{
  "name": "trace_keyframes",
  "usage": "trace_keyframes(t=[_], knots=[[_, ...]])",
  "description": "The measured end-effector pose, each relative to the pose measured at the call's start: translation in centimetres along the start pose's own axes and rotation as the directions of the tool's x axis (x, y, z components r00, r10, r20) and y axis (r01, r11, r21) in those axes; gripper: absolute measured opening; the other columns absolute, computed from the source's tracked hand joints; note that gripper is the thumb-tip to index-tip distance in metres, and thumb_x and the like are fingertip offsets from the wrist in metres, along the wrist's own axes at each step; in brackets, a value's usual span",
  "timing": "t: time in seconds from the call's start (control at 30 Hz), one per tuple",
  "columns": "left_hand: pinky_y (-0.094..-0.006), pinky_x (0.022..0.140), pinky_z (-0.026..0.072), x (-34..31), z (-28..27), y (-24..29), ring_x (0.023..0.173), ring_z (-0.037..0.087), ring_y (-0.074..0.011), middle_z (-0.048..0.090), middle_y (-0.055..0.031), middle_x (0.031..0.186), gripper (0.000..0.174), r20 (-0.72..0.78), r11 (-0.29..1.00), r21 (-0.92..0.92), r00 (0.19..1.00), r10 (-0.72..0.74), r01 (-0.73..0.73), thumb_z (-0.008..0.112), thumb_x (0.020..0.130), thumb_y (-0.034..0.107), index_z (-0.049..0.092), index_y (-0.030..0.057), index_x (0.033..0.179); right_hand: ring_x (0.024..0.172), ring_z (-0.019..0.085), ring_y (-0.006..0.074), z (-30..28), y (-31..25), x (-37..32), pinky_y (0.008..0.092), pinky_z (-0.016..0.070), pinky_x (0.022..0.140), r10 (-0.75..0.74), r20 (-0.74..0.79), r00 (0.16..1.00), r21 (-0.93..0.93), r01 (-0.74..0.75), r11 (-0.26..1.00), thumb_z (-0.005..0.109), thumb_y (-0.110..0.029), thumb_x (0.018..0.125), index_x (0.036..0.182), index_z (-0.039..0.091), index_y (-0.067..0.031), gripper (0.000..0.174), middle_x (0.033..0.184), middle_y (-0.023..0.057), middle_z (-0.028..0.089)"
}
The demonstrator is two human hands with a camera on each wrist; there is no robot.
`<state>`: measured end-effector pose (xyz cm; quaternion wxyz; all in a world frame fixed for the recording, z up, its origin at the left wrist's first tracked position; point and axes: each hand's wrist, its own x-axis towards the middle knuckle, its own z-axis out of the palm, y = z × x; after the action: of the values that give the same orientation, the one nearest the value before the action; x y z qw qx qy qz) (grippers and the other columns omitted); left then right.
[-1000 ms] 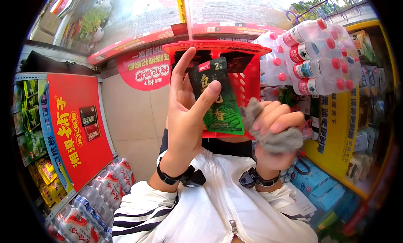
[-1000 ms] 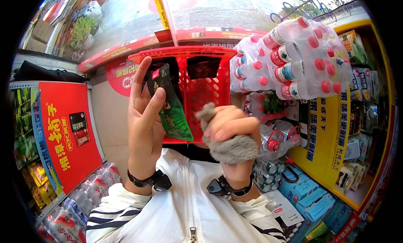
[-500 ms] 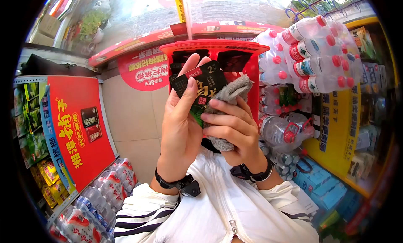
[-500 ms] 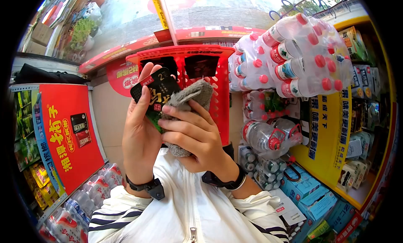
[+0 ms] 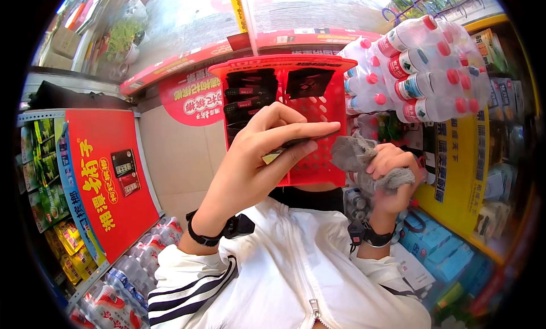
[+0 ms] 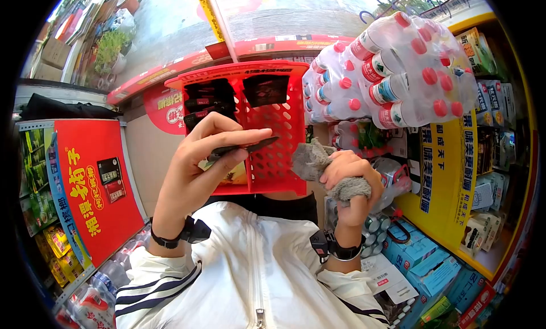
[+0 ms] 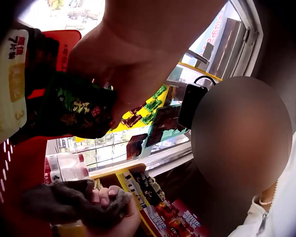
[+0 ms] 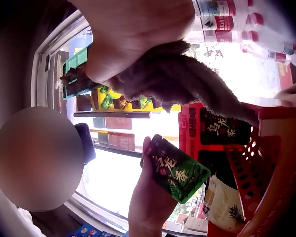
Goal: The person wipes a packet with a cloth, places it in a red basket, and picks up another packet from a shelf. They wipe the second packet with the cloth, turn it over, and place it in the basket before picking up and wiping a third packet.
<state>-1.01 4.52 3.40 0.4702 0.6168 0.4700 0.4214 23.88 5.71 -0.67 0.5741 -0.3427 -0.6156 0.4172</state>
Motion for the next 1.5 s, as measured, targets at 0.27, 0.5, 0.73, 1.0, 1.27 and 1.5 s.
trace_keyframes(t=[0.27,0.5,0.73,1.0,1.27,1.5], knots=[[-0.0264,0.066,0.0487,4.1,-0.3,1.5,0.079,0.065,-0.0128,0.070,-0.0011,0.089,0.019,-0.027,0.948,0.303,0.993,0.111,-0.098,0.074,0.077,0.005,0.071,0.0077,0.095,0.057,0.054,0.0199,-2.1,0.3,-0.5,0.0389,0.0445,0.077,0.034,-0.110,0.993,-0.010,-0.036,0.999,0.044,-0.016,0.073,0.073,0.051,-0.0038,0.015,0.059,0.0070,0.056],[-0.0291,0.069,0.0530,6.2,1.0,-2.0,0.078,0.068,-0.0239,0.070,-0.0066,0.091,0.015,-0.010,0.813,0.571,0.988,0.152,-0.119,0.071,0.081,0.007,0.065,0.0057,0.095,0.060,0.055,0.0201,-4.1,1.0,-1.3,0.0382,0.0432,0.079,0.036,-0.166,0.986,-0.017,-0.039,0.999,0.042,-0.018,0.077,0.075,0.052,-0.0041,0.017,0.062,0.0072,0.056],[-0.0294,0.067,0.0528,7.4,1.6,-2.8,0.076,0.066,-0.0223,0.068,-0.0073,0.088,0.017,-0.078,0.915,0.389,0.986,0.150,-0.108,0.073,0.079,0.006,0.063,0.0042,0.093,0.060,0.055,0.0209,-5.2,1.5,-1.6,0.0380,0.0427,0.080,0.034,-0.195,0.980,-0.012,-0.037,0.999,0.041,-0.018,0.077,0.076,0.051,-0.0035,0.018,0.062,0.0079,0.055],[-0.0341,0.065,0.0509,6.7,1.5,-3.9,0.076,0.065,-0.0245,0.062,-0.0035,0.090,0.016,-0.024,0.615,0.775,0.966,0.259,-0.145,0.073,0.080,0.016,0.063,0.0091,0.090,0.062,0.055,0.0215,-5.3,1.8,-1.8,0.0389,0.0431,0.082,0.087,-0.184,0.979,0.013,-0.086,0.996,0.041,-0.015,0.074,0.076,0.051,-0.0022,0.017,0.063,0.0092,0.056],[-0.0368,0.069,0.0510,6.5,1.1,-3.8,0.084,0.064,-0.0262,0.062,-0.0032,0.094,0.021,0.002,0.485,0.858,0.944,0.331,-0.172,0.071,0.080,0.018,0.063,0.0132,0.100,0.064,0.057,0.0219,-4.9,1.9,-1.5,0.0398,0.0436,0.083,0.102,-0.160,0.982,-0.006,-0.104,0.995,0.041,-0.015,0.073,0.077,0.052,-0.0018,0.018,0.065,0.0097,0.058],[-0.0352,0.073,0.0490,6.5,1.0,-4.0,0.089,0.062,-0.0227,0.061,-0.0014,0.097,0.026,0.026,0.441,0.866,0.902,0.430,-0.235,0.069,0.078,0.009,0.063,0.0131,0.103,0.065,0.055,0.0214,-4.7,2.1,-1.5,0.0378,0.0447,0.077,0.101,-0.147,0.984,0.008,-0.101,0.995,0.040,-0.014,0.075,0.078,0.051,-0.0015,0.017,0.068,0.0099,0.057]])
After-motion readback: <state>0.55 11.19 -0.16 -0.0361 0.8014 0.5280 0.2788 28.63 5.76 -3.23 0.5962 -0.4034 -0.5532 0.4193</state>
